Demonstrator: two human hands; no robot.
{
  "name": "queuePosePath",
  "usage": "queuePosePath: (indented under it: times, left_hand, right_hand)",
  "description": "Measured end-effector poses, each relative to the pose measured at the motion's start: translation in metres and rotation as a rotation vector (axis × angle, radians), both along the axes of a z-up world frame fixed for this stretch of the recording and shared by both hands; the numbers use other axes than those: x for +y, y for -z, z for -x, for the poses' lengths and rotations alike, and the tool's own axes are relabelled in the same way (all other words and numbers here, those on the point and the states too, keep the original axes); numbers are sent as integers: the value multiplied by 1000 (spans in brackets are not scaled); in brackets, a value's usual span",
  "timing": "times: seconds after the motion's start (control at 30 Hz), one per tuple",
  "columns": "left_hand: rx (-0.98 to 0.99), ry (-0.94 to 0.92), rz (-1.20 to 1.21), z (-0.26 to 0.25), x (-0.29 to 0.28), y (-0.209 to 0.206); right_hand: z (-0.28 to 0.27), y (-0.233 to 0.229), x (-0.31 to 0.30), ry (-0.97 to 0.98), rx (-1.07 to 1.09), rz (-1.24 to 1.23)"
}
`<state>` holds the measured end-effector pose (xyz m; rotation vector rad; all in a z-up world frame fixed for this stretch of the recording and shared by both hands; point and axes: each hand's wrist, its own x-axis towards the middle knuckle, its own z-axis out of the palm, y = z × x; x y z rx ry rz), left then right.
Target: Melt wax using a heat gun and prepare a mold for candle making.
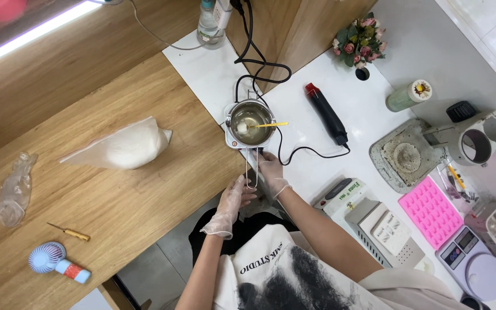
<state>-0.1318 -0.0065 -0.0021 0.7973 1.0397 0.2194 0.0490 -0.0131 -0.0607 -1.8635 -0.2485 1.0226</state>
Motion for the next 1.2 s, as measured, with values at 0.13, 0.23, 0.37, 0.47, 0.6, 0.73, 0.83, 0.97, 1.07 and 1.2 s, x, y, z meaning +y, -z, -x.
queuePosePath:
  times: [0.13, 0.23, 0.37, 0.47, 0.6, 0.73, 0.83, 0.97, 1.07, 1.2]
  left_hand:
    - [-4, -59, 40, 1, -5, 5]
    - [-32, -101, 32, -2, 0, 2]
    - [-5, -136, 16, -14, 12, -9]
    - [-18, -149, 1, -32, 21, -2]
    - [-134, -92, -11, -48, 28, -22]
    - [-69, -137, 57, -66, 31, -18]
    - [-44, -130, -30, -74, 30, 12]
    - [38, -160, -219, -69, 27, 17]
    - [125, -181, -411, -54, 24, 0]
    - [360, -20, -645, -30, 22, -68]
  right_hand:
    - [-12, 28, 0, 9, -41, 36]
    - [-17, 15, -17, 15, 91, -53]
    - [-3, -87, -60, -108, 134, 66]
    - [-23, -109, -56, -105, -137, -150]
    - [-57, -132, 8, 79, -266, -274]
    - [-70, -104, 38, 96, -208, -365]
    - [-55, -129, 37, -38, -169, -529]
    - [-43, -161, 26, -269, -415, -468]
    - [-48, -166, 25, -277, -554, -446]
    - [-48, -179, 17, -289, -478, -417]
